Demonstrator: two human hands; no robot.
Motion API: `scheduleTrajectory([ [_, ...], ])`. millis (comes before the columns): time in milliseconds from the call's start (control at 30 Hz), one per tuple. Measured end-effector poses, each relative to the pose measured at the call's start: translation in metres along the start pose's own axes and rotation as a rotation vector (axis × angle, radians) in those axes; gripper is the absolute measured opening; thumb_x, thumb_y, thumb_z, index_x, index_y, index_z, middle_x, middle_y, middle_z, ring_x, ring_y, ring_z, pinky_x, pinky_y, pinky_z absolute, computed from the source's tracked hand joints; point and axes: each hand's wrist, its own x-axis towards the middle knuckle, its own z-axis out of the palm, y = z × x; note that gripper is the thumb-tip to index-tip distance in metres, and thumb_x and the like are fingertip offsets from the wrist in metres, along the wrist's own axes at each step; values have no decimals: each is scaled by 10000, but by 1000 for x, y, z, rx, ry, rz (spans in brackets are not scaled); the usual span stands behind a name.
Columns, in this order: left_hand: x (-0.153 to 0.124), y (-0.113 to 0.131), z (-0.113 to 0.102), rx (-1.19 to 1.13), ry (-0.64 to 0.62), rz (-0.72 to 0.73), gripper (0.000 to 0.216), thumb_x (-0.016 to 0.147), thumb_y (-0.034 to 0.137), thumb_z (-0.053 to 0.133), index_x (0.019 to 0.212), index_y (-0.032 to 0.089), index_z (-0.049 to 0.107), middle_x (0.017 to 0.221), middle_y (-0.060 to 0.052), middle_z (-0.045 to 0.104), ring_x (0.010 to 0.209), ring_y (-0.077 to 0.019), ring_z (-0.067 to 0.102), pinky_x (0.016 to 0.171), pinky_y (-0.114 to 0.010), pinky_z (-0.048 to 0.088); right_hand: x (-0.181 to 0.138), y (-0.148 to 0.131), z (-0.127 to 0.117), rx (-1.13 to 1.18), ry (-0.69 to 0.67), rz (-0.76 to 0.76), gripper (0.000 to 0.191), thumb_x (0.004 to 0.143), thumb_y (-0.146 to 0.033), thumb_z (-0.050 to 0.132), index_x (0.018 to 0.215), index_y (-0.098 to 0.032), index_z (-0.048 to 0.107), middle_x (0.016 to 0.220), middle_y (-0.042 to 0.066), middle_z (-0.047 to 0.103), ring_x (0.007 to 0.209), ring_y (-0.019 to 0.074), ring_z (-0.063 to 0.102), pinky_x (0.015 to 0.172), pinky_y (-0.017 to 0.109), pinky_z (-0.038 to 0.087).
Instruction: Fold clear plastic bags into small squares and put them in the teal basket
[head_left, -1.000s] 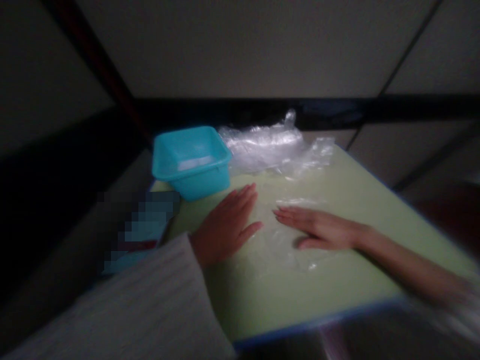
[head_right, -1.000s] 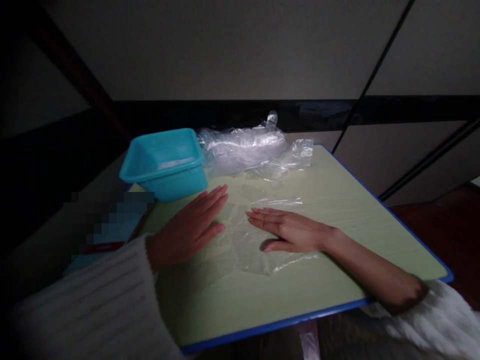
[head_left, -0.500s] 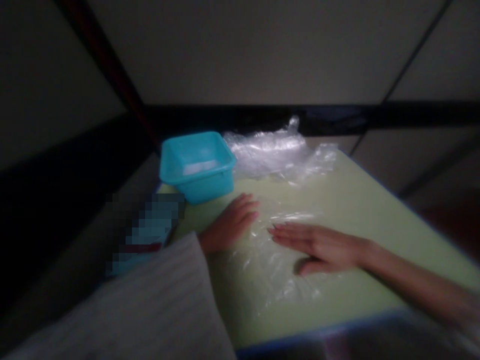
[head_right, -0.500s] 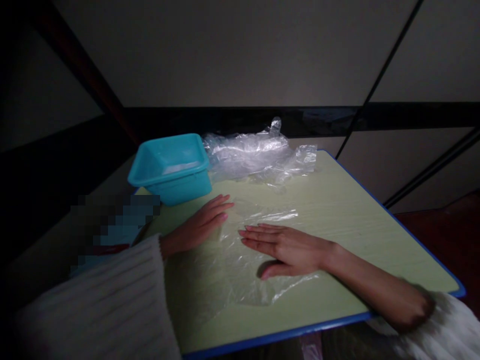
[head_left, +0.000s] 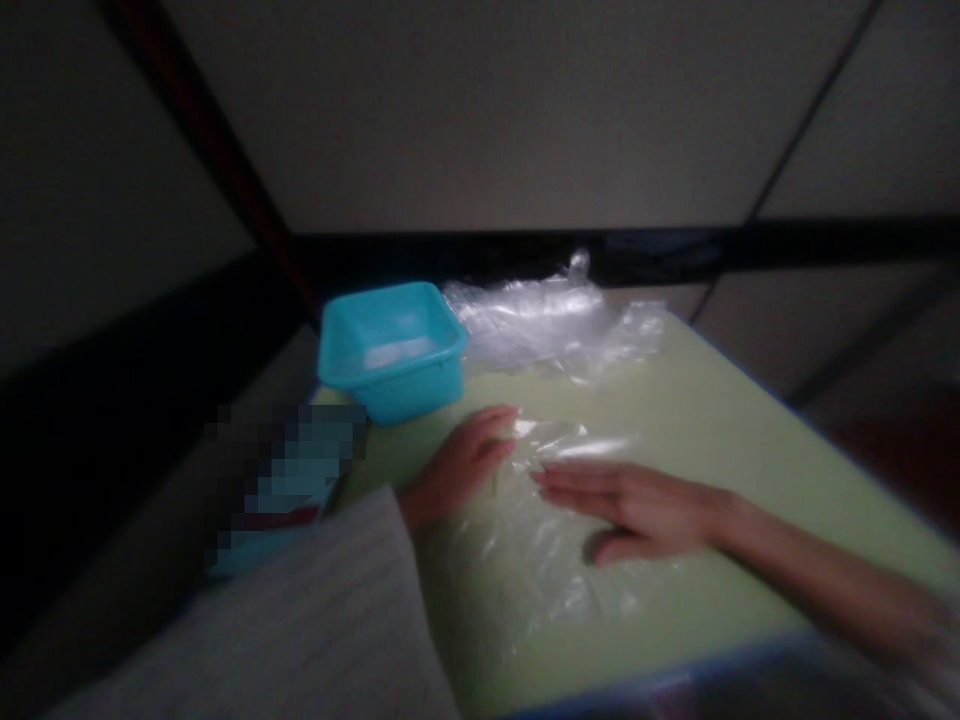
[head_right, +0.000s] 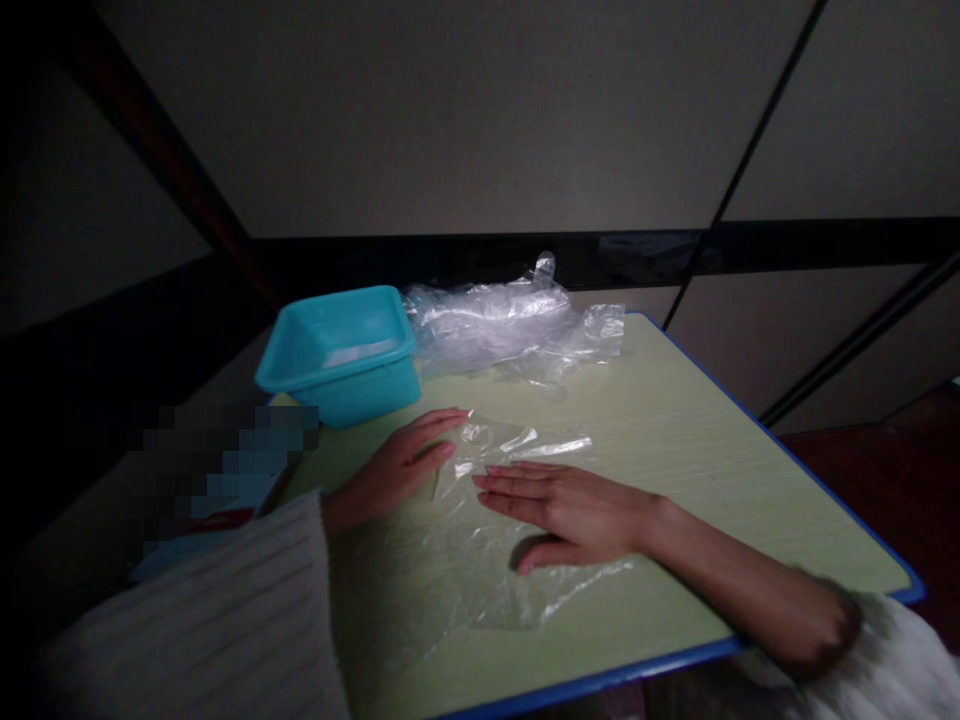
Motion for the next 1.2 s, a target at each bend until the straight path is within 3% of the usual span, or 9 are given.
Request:
scheduleTrajectory([
  [267,2,14,-8,-45,236,73,106,791,187,579,826,166,677,896,-64,696,859,-178,637,825,-308,500,1,0,-1,-2,-2,-1,703,884,-384,517,1437,-89,198,1479,150,235,1379,187,166,1125,361,201],
  [400,2,24,-11,-59,256,50,77,763,163,583,721,162,648,801,-45,683,780,-165,634,761,-292,507,1,-2,-3,5,25,-16,679,879,-391,521,1425,-92,247,1464,157,277,1372,199,195,1118,381,218],
  [500,1,31,-11,-71,225,25,61,730,132,573,745,163,624,849,-45,682,787,-162,632,758,-294,507,0,-2,-5,2,63,-67,623,888,-382,502,1399,-85,305,1426,161,362,1355,210,252,1100,402,262],
  [633,-3,40,-13,-84,102,48,126,708,107,551,796,161,624,837,-45,686,752,-154,629,726,-279,503,-8,0,-8,-31,248,-118,446,900,-356,476,1260,-94,486,1227,154,580,1152,232,520,947,408,443],
  [767,-9,44,-15,-118,-105,138,168,725,92,504,817,156,630,773,-28,678,700,-135,615,710,-266,491,-15,5,-11,-110,438,-1,289,904,-302,462,1100,-131,586,961,115,672,895,214,620,764,375,514],
  [867,-11,46,-15,-78,-159,168,166,753,126,488,821,153,636,795,-47,673,736,-153,614,749,-295,494,-15,6,-11,-101,412,146,371,919,-329,435,1228,-138,510,1165,132,607,1078,218,559,885,387,478],
  [1000,-16,53,-12,121,-150,143,253,817,206,492,1025,143,622,1070,-109,645,1020,-219,582,923,-373,450,-9,5,-4,-71,230,165,696,905,-467,423,1442,-98,178,1466,170,281,1352,239,253,1081,432,287],
  [1100,-23,60,-6,290,-281,196,489,846,293,496,1298,114,442,1369,-154,446,1271,-259,399,1056,-431,326,-8,6,7,-72,147,157,806,888,-527,418,1459,-97,45,1498,183,161,1382,251,149,1111,456,199],
  [1200,-30,64,0,400,-444,247,634,860,404,489,1386,103,301,1472,-160,268,1368,-263,220,1105,-444,233,-10,7,14,-90,123,180,819,882,-537,422,1460,-108,31,1502,181,119,1386,250,120,1116,455,177],
])
